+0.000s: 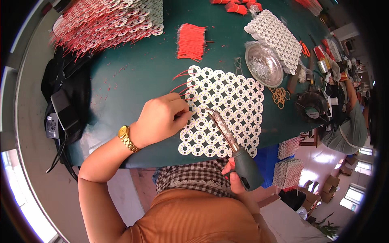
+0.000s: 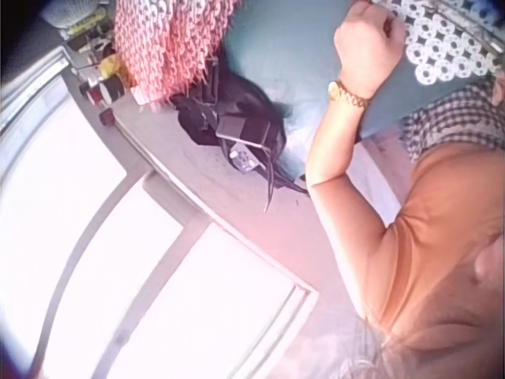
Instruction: The person solders wires onto a grid of circuit boards using a soldering iron, stacks the finished board aside, places a new circuit board sheet on the table, and solders wires onto the new sheet with the soldering iron.
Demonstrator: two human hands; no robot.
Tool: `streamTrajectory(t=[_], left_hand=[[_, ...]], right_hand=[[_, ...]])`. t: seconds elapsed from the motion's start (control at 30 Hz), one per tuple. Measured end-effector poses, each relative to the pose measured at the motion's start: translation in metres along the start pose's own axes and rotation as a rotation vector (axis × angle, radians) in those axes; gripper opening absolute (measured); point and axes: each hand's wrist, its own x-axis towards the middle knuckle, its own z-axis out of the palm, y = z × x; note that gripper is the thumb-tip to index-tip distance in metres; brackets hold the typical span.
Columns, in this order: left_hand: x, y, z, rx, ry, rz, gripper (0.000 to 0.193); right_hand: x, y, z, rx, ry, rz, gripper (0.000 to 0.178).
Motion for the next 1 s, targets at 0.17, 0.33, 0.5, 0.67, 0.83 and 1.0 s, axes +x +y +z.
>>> streamTrajectory(t=[0.17,0.33,0.5,0.67,0.83,1.0], left_hand=[[0.032,-0.004,-0.029,0.232,0.167,0.075,0.008],[0.093,-0.032,-0.016,0.644,0.329,0.314,0.02],[0.106,-0.052,-0.004,1.044,0.191,0.41,0.013],[0.109,-0.049,0.002,1.035,0.266,0.379,0.007],[0.106,-0.06,0.003,0.909,0.3,0.242,0.011],[0.099,-0.054,0.003,0.649,0.478,0.096,0.014]], right_hand=[[-0.009,0.002,0.0,-0.008,0.032,0.019,0.046],[-0.003,0.001,-0.01,-0.159,0.032,-0.157,0.042],[0.006,-0.01,-0.007,-0.037,0.099,-0.292,0.039],[0.011,-0.027,-0.011,-0.101,0.065,-0.179,0.036],[-0.002,-0.009,-0.013,-0.041,0.09,-0.102,0.034],[0.003,-0.009,-0.015,-0.118,0.042,-0.19,0.03]])
